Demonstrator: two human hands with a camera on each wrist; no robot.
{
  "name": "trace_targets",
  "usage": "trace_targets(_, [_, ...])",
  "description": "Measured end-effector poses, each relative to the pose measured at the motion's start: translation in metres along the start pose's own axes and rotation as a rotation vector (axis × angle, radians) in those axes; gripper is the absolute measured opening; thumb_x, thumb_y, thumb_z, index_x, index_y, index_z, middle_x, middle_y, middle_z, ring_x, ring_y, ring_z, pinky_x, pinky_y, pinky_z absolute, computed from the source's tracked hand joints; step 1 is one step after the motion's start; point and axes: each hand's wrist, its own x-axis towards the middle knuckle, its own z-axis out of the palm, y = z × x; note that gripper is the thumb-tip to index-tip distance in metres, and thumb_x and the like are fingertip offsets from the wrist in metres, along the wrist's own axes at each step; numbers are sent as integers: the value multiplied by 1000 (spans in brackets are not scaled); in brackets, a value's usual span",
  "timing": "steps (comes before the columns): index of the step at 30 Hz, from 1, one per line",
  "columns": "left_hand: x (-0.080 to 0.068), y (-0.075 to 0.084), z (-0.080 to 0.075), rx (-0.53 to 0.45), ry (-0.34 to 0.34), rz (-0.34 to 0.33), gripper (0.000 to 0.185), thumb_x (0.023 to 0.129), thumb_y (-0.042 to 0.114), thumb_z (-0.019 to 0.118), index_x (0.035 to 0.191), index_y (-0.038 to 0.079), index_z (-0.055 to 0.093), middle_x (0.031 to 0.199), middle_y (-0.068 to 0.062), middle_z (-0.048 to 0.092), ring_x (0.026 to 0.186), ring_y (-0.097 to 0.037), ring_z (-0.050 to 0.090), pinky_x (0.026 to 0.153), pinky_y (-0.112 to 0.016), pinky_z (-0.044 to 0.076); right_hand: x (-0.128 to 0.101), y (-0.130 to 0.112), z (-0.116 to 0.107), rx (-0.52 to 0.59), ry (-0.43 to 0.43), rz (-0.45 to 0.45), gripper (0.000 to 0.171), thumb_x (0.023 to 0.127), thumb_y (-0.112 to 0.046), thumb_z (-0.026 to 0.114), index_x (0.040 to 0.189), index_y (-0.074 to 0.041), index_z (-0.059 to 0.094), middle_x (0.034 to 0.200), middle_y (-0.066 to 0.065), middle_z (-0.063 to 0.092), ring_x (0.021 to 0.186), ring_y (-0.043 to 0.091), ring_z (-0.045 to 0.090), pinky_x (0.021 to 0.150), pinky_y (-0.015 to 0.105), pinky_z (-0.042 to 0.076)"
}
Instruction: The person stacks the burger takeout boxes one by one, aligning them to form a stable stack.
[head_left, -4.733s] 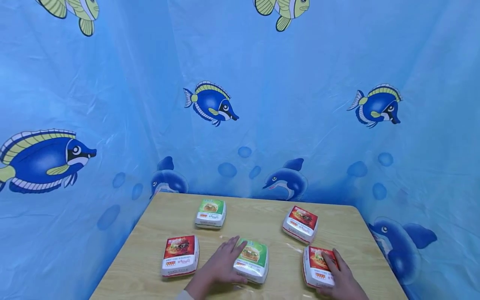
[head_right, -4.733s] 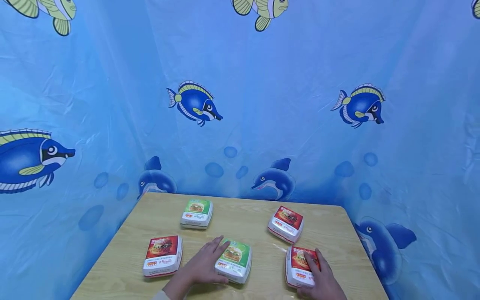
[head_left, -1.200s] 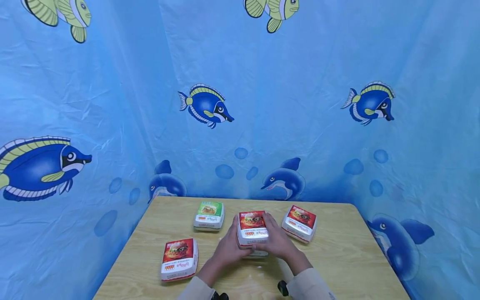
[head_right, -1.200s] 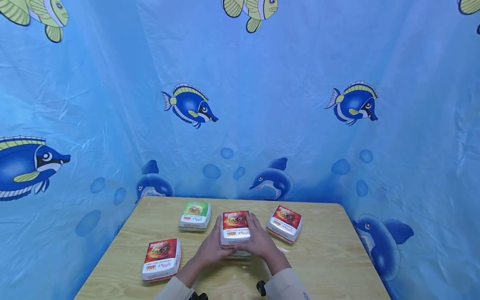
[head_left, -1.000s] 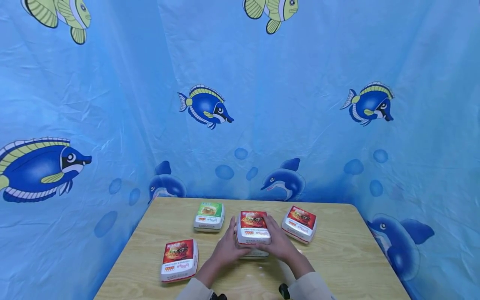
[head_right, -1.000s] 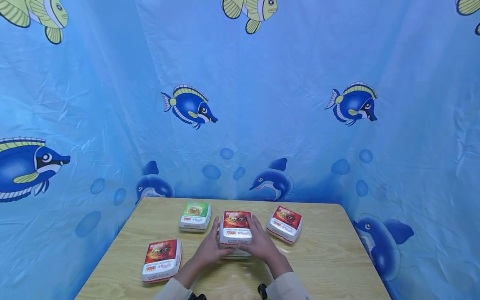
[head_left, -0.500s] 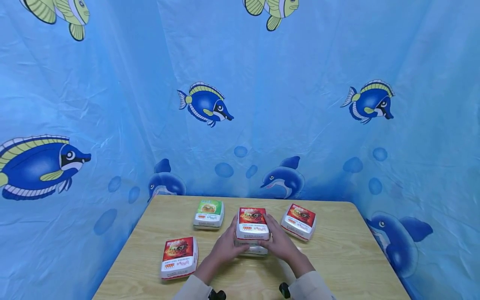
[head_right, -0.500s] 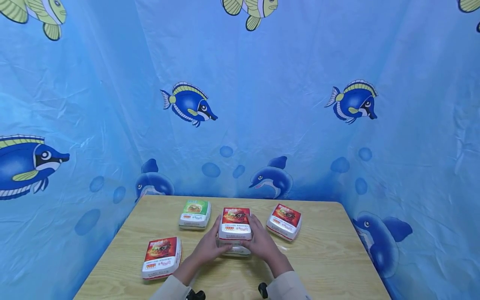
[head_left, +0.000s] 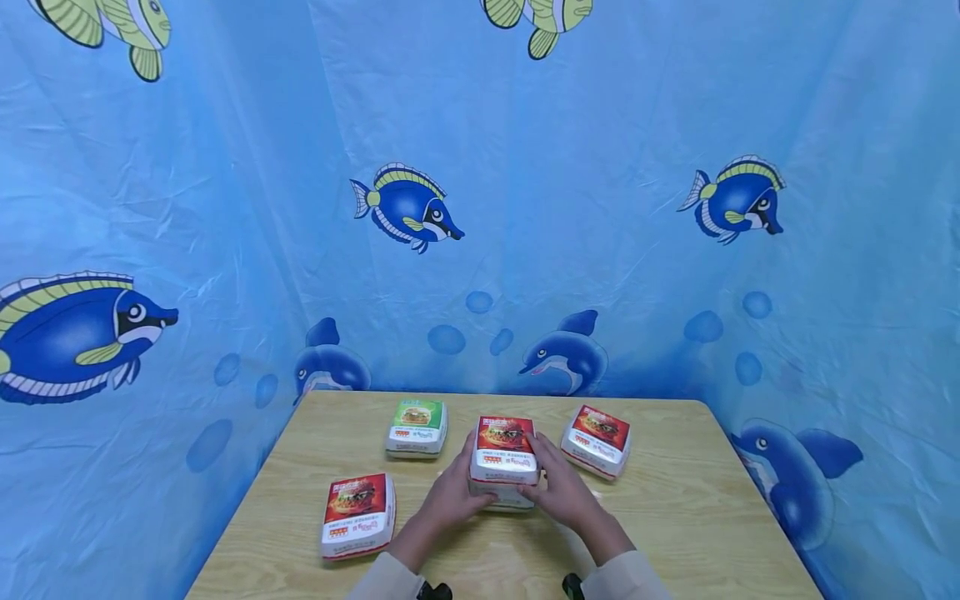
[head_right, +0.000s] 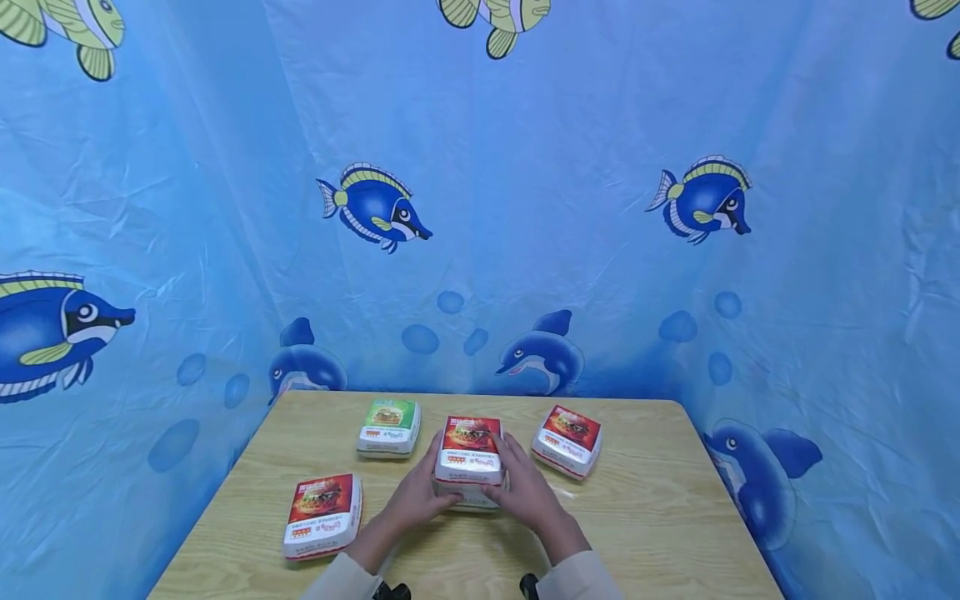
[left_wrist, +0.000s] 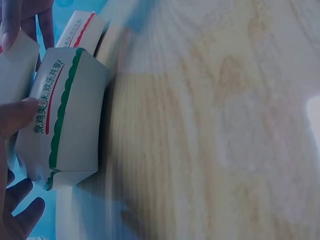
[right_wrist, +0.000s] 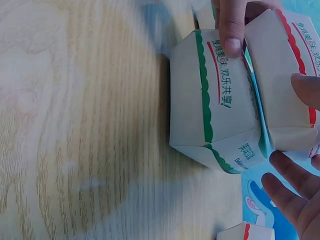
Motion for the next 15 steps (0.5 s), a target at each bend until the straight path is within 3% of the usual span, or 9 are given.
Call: trace_targets(15, [0,0,2,41,-33,2,119,77,33,84,157,32,-3,154,-6,35,136,-27,37,105,-50,36,-7,15,9,-41,8,-50,91,84,-44,74,157,-27,21,160,9,17,138,37,31,103,57,36])
